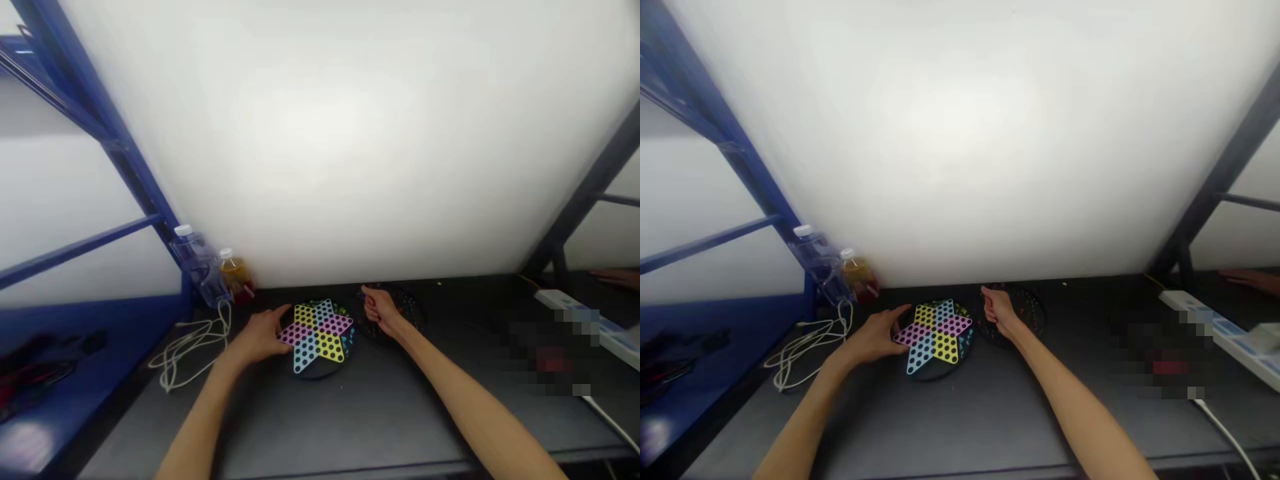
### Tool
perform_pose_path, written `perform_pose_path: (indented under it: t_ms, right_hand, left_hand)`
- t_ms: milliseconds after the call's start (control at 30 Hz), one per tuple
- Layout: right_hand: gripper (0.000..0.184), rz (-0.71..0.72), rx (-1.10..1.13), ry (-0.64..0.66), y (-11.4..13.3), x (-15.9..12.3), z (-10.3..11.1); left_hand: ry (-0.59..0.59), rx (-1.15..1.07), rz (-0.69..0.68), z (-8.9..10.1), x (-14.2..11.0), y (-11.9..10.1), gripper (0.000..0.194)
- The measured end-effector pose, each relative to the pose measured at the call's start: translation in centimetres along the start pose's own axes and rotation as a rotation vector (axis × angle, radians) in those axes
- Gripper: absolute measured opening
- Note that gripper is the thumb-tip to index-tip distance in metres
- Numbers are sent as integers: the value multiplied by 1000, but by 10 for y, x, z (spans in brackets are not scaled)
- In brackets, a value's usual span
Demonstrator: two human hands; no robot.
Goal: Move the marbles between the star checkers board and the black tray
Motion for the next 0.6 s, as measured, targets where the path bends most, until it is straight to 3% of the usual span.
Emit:
perform_pose_path:
  t_ms: [233,367,500,600]
  right_hand:
    - [49,10,-4,-18,4,-1,0]
    - [49,7,-3,-24,4,-2,0]
    - [48,14,1,-18,4,-3,-1]
    - [49,15,20,-17,4,-2,-1]
  left_hand:
    - [-21,50,7,-10,-7,-17,91]
    - [-27,-121,-70,-17,-6,-33,91]
    - [60,-384,-109,-22,-8,-49,83]
    - [79,-462,-95,-21,-10,-53,76]
Point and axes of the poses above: each hand's wrist, its own x-axis towards the middle knuckle, its own z-axis out of the back of the hand, y = z × x, the point moved 7 cm from there along x, towards the middle knuckle, and after that the axes turned 3 degrees about -x, right-handed, at the moved point
